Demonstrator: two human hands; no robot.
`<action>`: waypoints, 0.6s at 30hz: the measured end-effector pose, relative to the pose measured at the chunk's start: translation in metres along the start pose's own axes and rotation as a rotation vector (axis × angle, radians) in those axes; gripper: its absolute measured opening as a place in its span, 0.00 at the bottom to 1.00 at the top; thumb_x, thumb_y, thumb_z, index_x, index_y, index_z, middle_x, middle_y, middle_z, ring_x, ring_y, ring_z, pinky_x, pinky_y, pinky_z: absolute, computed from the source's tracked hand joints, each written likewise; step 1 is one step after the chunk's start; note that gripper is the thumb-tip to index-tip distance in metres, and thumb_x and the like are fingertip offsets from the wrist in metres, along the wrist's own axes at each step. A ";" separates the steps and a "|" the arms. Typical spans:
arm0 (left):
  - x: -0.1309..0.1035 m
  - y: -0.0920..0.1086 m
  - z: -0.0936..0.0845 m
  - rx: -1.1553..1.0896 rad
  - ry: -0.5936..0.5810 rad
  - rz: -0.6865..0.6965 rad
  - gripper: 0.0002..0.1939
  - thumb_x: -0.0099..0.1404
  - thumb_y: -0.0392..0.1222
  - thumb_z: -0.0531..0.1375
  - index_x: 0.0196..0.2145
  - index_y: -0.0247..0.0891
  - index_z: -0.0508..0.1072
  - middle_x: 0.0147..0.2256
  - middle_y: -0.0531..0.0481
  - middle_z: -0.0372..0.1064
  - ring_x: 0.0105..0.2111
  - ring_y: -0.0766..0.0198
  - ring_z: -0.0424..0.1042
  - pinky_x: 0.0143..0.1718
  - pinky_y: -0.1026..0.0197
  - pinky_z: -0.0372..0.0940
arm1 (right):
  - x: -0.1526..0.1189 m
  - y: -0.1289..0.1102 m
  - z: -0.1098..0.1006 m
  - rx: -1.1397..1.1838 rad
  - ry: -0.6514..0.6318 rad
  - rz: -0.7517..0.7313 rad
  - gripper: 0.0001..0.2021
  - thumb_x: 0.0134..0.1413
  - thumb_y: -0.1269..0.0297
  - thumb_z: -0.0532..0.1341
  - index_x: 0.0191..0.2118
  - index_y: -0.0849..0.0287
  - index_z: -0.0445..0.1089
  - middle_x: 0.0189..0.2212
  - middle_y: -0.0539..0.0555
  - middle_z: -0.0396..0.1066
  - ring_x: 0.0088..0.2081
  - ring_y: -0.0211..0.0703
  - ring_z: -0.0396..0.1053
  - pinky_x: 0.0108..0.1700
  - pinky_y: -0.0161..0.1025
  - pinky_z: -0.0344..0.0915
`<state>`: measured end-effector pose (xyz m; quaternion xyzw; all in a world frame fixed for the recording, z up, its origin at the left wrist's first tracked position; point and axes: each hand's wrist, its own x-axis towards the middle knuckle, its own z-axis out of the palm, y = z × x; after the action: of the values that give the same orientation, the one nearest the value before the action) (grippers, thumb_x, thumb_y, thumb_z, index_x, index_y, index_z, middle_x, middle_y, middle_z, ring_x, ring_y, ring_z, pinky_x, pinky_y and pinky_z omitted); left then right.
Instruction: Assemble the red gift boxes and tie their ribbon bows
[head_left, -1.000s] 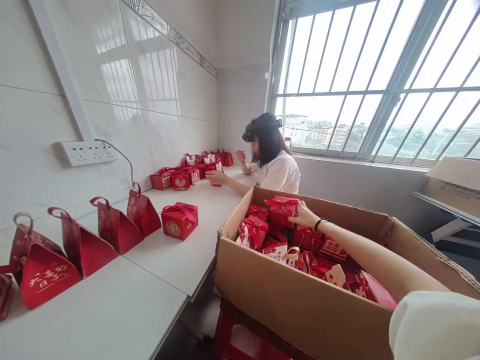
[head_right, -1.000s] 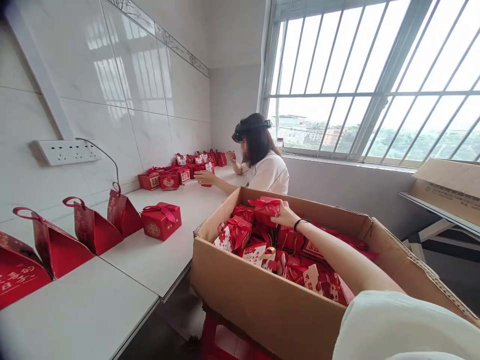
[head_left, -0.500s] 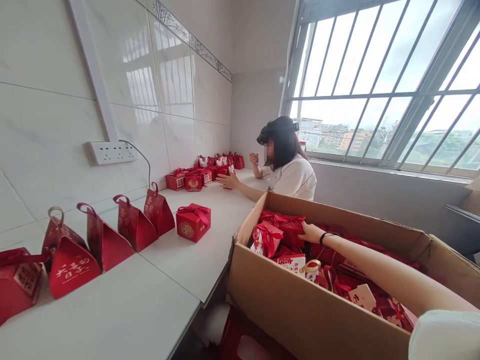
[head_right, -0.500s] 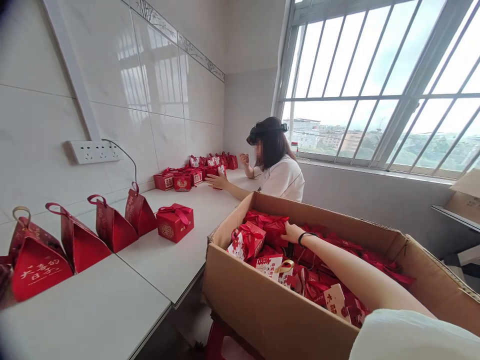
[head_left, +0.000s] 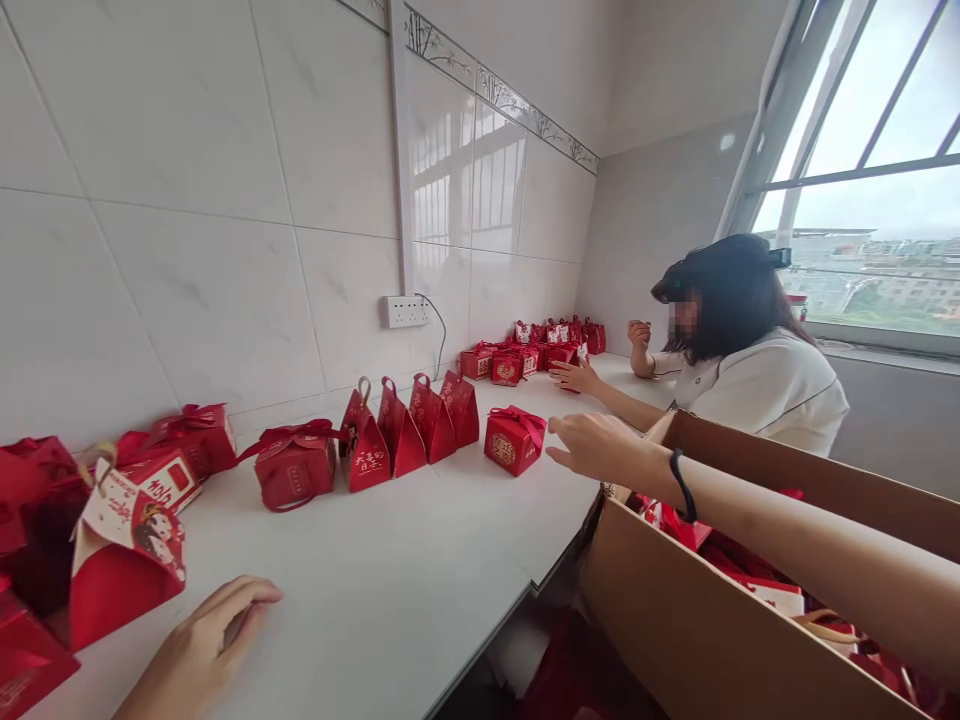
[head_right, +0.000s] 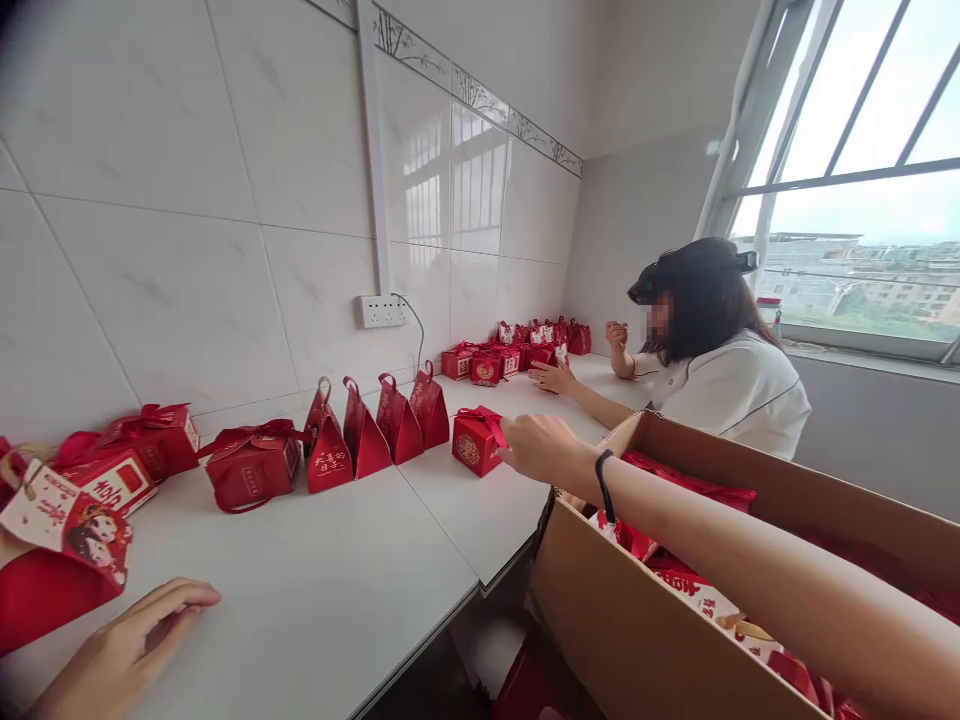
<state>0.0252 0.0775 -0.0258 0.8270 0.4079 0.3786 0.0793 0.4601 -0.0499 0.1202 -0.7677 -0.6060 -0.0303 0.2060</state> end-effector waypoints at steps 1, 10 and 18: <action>-0.001 0.001 -0.002 -0.012 -0.033 -0.004 0.10 0.57 0.47 0.53 0.25 0.46 0.72 0.28 0.56 0.73 0.29 0.63 0.74 0.29 0.67 0.70 | 0.011 -0.024 0.014 -0.006 -0.062 -0.078 0.09 0.45 0.66 0.64 0.22 0.58 0.64 0.23 0.54 0.67 0.33 0.49 0.70 0.37 0.43 0.63; -0.002 0.018 -0.011 -0.025 -0.052 -0.047 0.12 0.59 0.36 0.48 0.27 0.39 0.70 0.29 0.49 0.71 0.28 0.63 0.71 0.28 0.65 0.66 | 0.056 -0.199 0.138 0.124 -0.197 -0.483 0.10 0.55 0.69 0.55 0.42 0.62 0.66 0.46 0.61 0.65 0.45 0.47 0.67 0.41 0.38 0.64; -0.008 0.021 -0.011 -0.052 -0.065 -0.090 0.13 0.58 0.29 0.47 0.28 0.38 0.70 0.30 0.49 0.71 0.30 0.62 0.71 0.31 0.61 0.66 | 0.084 -0.296 0.190 0.213 -0.059 -0.171 0.30 0.51 0.55 0.58 0.57 0.64 0.51 0.60 0.74 0.41 0.53 0.65 0.59 0.43 0.52 0.64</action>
<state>0.0274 0.0556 -0.0133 0.8173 0.4320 0.3582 0.1309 0.1646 0.1476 0.0543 -0.6877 -0.6748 0.0395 0.2650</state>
